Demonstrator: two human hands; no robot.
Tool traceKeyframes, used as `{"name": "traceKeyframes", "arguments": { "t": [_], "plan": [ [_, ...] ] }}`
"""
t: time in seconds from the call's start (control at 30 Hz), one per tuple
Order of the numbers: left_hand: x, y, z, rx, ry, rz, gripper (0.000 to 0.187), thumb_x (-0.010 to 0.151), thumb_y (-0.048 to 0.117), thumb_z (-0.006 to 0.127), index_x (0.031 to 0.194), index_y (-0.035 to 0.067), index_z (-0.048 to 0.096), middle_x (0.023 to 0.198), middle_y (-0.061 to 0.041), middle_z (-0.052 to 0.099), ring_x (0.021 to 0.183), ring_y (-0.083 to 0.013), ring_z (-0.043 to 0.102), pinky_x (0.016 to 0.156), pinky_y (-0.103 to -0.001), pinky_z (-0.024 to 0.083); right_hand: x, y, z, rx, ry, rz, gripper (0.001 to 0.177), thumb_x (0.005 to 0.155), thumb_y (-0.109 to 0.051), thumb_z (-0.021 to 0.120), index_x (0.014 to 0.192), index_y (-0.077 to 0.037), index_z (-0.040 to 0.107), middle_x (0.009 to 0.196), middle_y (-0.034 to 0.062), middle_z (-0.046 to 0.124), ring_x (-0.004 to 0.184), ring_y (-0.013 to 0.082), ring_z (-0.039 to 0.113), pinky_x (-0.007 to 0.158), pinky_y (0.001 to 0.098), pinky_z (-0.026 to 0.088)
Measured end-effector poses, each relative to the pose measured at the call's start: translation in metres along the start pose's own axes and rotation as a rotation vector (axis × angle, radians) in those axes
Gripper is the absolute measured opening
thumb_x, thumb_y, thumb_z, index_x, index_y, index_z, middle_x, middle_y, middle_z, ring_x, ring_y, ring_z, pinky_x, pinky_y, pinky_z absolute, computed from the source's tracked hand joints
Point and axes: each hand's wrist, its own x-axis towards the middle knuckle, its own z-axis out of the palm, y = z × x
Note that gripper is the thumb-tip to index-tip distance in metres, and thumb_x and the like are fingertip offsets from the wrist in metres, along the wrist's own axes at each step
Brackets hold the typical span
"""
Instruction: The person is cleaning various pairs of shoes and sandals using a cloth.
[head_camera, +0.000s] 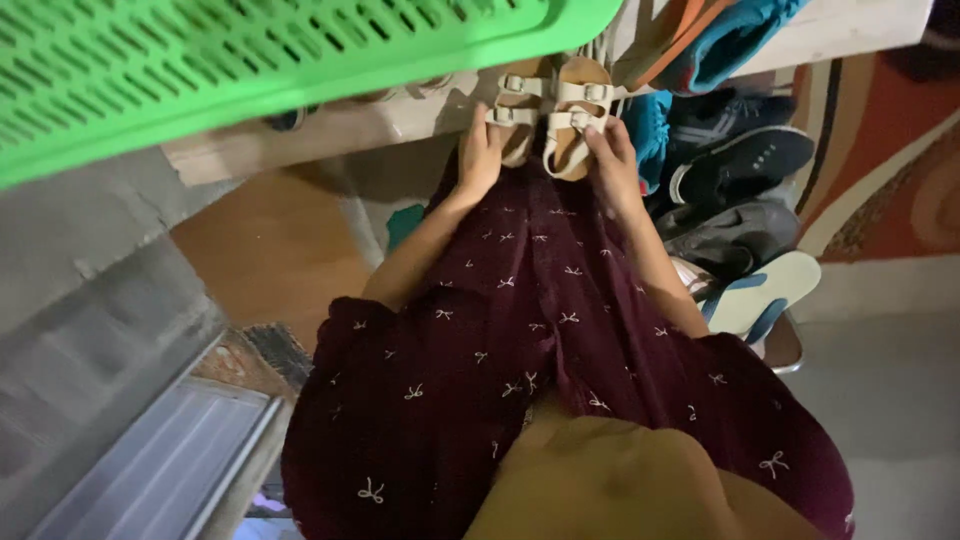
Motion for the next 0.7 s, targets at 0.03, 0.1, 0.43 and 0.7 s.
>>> {"name": "traceKeyframes", "arguments": {
  "t": [0.03,0.1,0.43,0.7],
  "plan": [
    [-0.005,0.02,-0.014,0.0,0.016,-0.003,0.044,0.107,0.017,0.054,0.145,-0.002,0.045,0.132,-0.033,0.061,0.12,-0.0488,0.061,0.097,-0.049,0.051,-0.006,-0.009,0.004,-0.006,-0.015,0.001,0.028,0.11,-0.017,0.059,0.133,-0.003,0.055,0.13,0.0062,0.065,0.119,0.0151,0.061,0.105,0.0313,0.051],
    [-0.017,0.06,-0.042,-0.154,-0.028,-0.143,0.039,0.105,0.015,0.052,0.141,0.0,0.047,0.118,-0.029,0.067,0.113,-0.0492,0.064,0.086,-0.049,0.053,-0.018,-0.026,0.011,0.01,-0.056,0.082,0.029,0.111,-0.021,0.052,0.138,-0.009,0.051,0.129,0.0035,0.06,0.116,0.0147,0.059,0.099,0.0323,0.05],
    [-0.075,0.115,-0.109,-0.51,0.221,-0.106,0.014,0.103,0.006,0.056,0.115,0.004,0.048,0.102,-0.006,0.058,0.096,-0.0113,0.054,0.087,-0.031,0.047,-0.044,-0.039,0.051,-0.102,-0.364,0.083,0.033,0.117,-0.026,0.041,0.147,-0.012,0.041,0.134,0.0027,0.056,0.123,0.0126,0.053,0.107,0.0298,0.045],
    [-0.063,0.109,-0.172,-0.798,0.267,-0.089,0.022,0.103,0.006,0.064,0.118,0.006,0.048,0.106,-0.002,0.056,0.099,-0.0117,0.052,0.089,-0.028,0.047,-0.041,-0.015,0.105,-0.273,-0.525,-0.007,0.061,0.118,-0.015,0.042,0.171,-0.01,0.013,0.172,0.0075,0.028,0.158,0.0179,0.029,0.128,0.0309,0.03]
  ]
}}
